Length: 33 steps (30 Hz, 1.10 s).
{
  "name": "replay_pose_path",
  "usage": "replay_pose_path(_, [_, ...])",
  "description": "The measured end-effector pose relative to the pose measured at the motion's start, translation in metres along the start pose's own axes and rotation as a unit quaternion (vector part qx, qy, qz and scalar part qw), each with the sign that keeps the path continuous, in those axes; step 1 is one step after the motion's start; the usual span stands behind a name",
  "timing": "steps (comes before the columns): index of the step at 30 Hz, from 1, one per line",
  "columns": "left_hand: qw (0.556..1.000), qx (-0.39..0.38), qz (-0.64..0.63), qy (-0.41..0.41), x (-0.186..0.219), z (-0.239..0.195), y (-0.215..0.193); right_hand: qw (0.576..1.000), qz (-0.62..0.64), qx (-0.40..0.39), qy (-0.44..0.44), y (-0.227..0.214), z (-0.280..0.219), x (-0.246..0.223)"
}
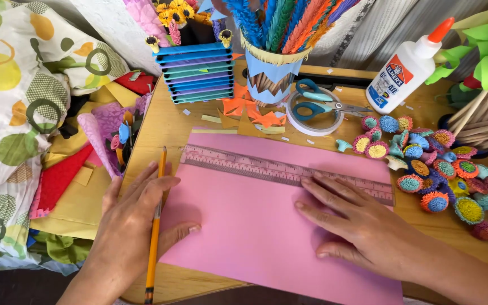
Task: Gluing small paper decorations and measuring pink paper with a ruler and pencil for a craft project.
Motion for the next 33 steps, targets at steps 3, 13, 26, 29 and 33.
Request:
replay_pose_path(3, [1.0,0.008,-0.019,-0.004,-0.001,0.006,0.003,1.0,-0.003,0.003,0.006,0.0,-0.001,0.002])
replay_pose_path(13, [0.996,0.053,-0.02,0.07,0.027,0.007,-0.013,0.999,0.016,0.032,-0.022,-0.001,0.0,-0.017])
replay_pose_path(26, [0.993,0.087,-0.024,0.069,0.029,0.004,-0.02,0.997,0.037,0.025,-0.063,-0.006,0.001,-0.026])
replay_pose_path(29, [0.995,0.073,-0.025,0.067,0.027,0.007,-0.019,0.998,0.039,0.038,-0.036,-0.006,0.003,-0.023])
replay_pose_path(33, [0.995,0.063,-0.036,0.062,0.021,0.008,-0.015,0.998,0.019,0.056,-0.032,-0.005,0.007,-0.023])
Point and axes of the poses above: each hand's wrist, its own z-axis towards the middle knuckle, its own y-axis out of the palm, x = y × z, the point moved 6 cm from there along z, towards the middle knuckle, and after that the axes turned 9 degrees about -y, right-handed, at the moved point
